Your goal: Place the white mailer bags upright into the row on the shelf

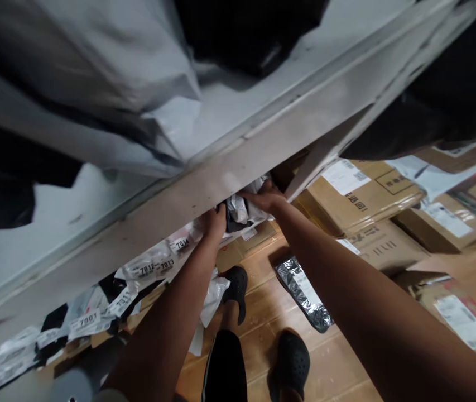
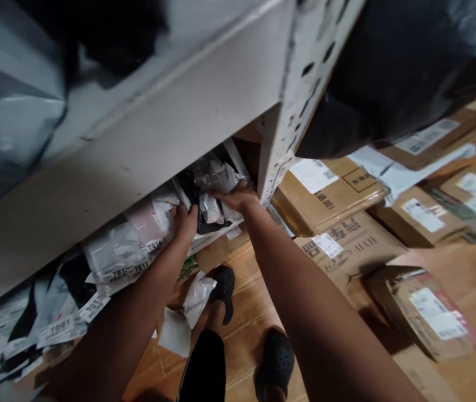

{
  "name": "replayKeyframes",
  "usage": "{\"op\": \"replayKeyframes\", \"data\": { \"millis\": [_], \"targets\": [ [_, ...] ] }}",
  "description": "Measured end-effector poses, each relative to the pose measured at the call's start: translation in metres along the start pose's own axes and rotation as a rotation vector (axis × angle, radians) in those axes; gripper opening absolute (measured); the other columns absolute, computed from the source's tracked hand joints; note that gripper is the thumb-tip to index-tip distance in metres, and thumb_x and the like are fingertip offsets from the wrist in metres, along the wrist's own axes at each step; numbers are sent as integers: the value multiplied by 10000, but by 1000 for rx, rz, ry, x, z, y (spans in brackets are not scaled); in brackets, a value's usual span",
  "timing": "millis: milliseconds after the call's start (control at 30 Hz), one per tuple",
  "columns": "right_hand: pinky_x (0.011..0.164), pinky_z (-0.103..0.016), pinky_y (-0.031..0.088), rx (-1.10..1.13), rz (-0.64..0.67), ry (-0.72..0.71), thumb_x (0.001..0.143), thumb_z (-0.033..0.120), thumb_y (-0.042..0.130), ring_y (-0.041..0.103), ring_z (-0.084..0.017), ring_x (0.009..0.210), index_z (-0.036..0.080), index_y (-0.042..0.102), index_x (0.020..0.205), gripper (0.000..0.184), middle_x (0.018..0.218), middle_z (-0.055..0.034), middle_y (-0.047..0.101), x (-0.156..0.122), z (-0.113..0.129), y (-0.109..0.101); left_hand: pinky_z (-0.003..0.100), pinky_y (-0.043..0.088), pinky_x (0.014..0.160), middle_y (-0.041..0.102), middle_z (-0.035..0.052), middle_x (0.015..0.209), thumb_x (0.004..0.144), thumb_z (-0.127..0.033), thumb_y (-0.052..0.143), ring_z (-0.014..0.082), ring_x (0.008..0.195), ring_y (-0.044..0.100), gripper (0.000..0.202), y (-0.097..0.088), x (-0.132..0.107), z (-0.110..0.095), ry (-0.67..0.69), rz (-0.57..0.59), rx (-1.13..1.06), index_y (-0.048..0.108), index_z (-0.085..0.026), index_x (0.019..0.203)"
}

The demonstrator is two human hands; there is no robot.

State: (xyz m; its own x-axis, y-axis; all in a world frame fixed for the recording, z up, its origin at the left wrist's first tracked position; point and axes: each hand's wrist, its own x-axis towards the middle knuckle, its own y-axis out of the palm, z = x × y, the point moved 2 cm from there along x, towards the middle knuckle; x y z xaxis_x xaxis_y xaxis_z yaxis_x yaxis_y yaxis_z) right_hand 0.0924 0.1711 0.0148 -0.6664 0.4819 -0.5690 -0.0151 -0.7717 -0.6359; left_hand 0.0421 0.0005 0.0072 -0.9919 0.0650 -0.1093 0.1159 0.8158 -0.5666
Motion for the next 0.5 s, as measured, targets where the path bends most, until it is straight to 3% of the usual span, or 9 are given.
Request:
{"op": "replayKeyframes", "data": {
  "millis": [133, 200, 267, 300, 367, 500],
  "targets": [
    [1051, -517, 361, 15, -114, -74, 761, 710, 507, 474, -419, 1261, -46, 355, 1326, 956, 1311, -351, 487, -9, -5, 9, 476, 240, 1154, 532, 188, 1333, 817, -222, 582, 295, 1370, 356, 448, -6, -11, 4, 62, -39, -2, 517, -136, 1251],
    [1047, -521, 363, 29, -219, -213, 819, 602, 502, 475, -409, 1254, -36, 369, 1319, 821, 1301, -341, 494, -23, -14, 13, 419, 295, 1140, 468, 157, 1410, 876, -303, 526, 250, 1368, 371, 462, -24, -38, 12, 112, -41, -38, 458, -167, 1313],
    [1066, -526, 344, 54, -324, -372, 846, 541, 473, 448, -393, 1272, -16, 381, 1324, 740, 1315, -316, 488, -43, -30, 19, 360, 387, 1083, 438, 125, 1439, 932, -359, 410, 200, 1310, 450, 442, -50, -81, 33, 134, -47, -62, 406, -204, 1346],
    [1078, -526, 332, 78, -369, -427, 856, 537, 449, 432, -384, 1283, -12, 378, 1330, 729, 1323, -307, 481, -55, -41, 25, 336, 431, 1041, 463, 112, 1415, 946, -397, 361, 181, 1258, 501, 436, -66, -106, 48, 154, -34, -14, 396, -222, 1344],
    [1075, -530, 338, 146, -439, -442, 870, 562, 387, 430, -367, 1274, -11, 371, 1331, 735, 1311, -300, 475, -80, -70, 40, 351, 479, 982, 543, 117, 1299, 925, -428, 381, 201, 1162, 564, 393, -100, -156, 92, 66, -78, 55, 480, -213, 1239],
    [1002, -567, 390, 162, -472, -271, 886, 571, 317, 496, -359, 1140, 1, 402, 1249, 682, 1170, -285, 511, -121, -137, 100, 439, 532, 867, 573, 147, 1089, 867, -364, 430, 238, 934, 626, 360, -168, -232, 209, -254, -118, 331, 538, -141, 1128]
  ]
}}
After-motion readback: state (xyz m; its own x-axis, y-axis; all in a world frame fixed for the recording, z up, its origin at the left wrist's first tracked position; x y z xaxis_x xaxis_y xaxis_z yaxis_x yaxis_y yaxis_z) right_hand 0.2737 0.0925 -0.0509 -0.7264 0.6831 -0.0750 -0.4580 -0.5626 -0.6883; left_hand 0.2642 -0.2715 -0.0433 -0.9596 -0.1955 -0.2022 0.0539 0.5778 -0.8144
